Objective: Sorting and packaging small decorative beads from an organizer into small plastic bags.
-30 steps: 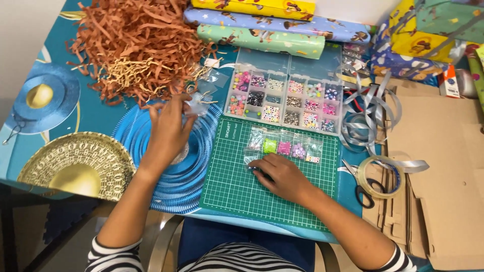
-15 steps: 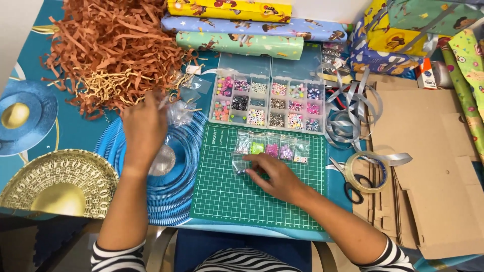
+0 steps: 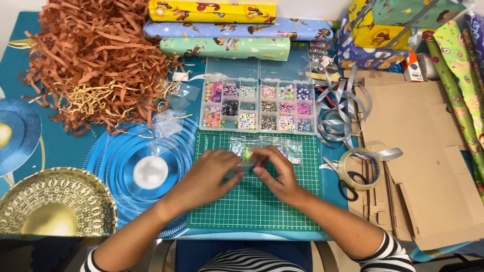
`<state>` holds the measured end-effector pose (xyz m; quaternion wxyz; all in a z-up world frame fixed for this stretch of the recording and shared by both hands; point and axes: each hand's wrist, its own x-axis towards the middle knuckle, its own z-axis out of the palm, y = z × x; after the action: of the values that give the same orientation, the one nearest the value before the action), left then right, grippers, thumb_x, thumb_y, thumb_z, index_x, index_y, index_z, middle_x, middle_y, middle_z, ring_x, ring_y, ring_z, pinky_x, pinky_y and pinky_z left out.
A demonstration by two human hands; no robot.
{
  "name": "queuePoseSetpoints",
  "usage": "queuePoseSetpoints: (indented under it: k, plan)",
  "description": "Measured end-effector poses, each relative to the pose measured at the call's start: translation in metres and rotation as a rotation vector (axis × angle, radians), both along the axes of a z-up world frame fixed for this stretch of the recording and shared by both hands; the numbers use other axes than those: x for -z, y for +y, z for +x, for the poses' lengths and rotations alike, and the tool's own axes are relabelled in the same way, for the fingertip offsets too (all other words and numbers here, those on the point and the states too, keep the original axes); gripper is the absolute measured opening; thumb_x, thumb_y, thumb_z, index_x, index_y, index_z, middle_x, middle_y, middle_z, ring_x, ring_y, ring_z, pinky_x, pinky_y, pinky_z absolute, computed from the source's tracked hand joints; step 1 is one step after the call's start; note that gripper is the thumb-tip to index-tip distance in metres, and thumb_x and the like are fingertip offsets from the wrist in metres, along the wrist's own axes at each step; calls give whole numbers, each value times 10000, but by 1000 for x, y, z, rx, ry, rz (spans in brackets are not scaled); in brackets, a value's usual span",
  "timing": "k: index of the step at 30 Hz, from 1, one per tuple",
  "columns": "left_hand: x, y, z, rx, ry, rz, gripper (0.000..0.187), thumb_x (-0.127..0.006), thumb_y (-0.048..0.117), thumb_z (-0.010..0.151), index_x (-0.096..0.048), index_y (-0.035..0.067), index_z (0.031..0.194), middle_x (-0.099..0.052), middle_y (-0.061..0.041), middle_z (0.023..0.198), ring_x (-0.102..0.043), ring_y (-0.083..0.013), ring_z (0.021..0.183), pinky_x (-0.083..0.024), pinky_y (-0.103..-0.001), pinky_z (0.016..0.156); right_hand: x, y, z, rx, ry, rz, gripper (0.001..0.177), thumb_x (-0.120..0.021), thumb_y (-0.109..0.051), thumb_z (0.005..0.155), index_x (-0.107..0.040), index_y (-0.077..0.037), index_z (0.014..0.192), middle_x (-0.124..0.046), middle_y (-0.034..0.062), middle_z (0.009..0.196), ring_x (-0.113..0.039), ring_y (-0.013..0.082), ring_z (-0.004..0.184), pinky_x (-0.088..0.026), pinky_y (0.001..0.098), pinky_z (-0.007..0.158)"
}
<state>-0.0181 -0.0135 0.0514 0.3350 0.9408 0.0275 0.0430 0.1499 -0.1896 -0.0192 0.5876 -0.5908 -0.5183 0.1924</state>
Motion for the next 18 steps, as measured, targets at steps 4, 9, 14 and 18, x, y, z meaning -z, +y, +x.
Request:
queuePoseSetpoints:
  k: [4,9,14,18]
  plan:
    - [-10,-6,10,25,53,-23,179,-677,211,1001,-763,126,1133,-805,-106,1097,-740,-359,1124,-525,-519,938,-3,0,-1,84,20,37,132,-738,-112,1022,-781,-36,1121,-713,60,941,-677,197,808,-569,353,761]
    - [-8,-11,21,-71,-179,-635,435,-574,317,1094,-611,-13,1375,-643,-263,1344,-618,-531,1292,-506,-634,1055,-11,3,0,162,114,40,68,-739,-24,1011,-788,-16,1057,-753,105,900,-685,197,788,-563,369,767]
    - [48,-8,24,-43,-136,-1016,384,-434,316,1160,-573,-8,1313,-607,-260,1383,-568,-493,1387,-444,-612,1143,-4,5,-1,191,101,62,100,-772,-48,990,-810,-23,1079,-783,98,891,-703,184,757,-575,356,749]
    - [65,-9,27,18,-178,-1199,367,-551,320,1132,-534,-11,1291,-561,-265,1447,-551,-459,1427,-450,-578,1174,-6,3,-1,209,97,65,183,-770,-89,997,-779,-2,1158,-812,118,906,-732,184,729,-570,353,715]
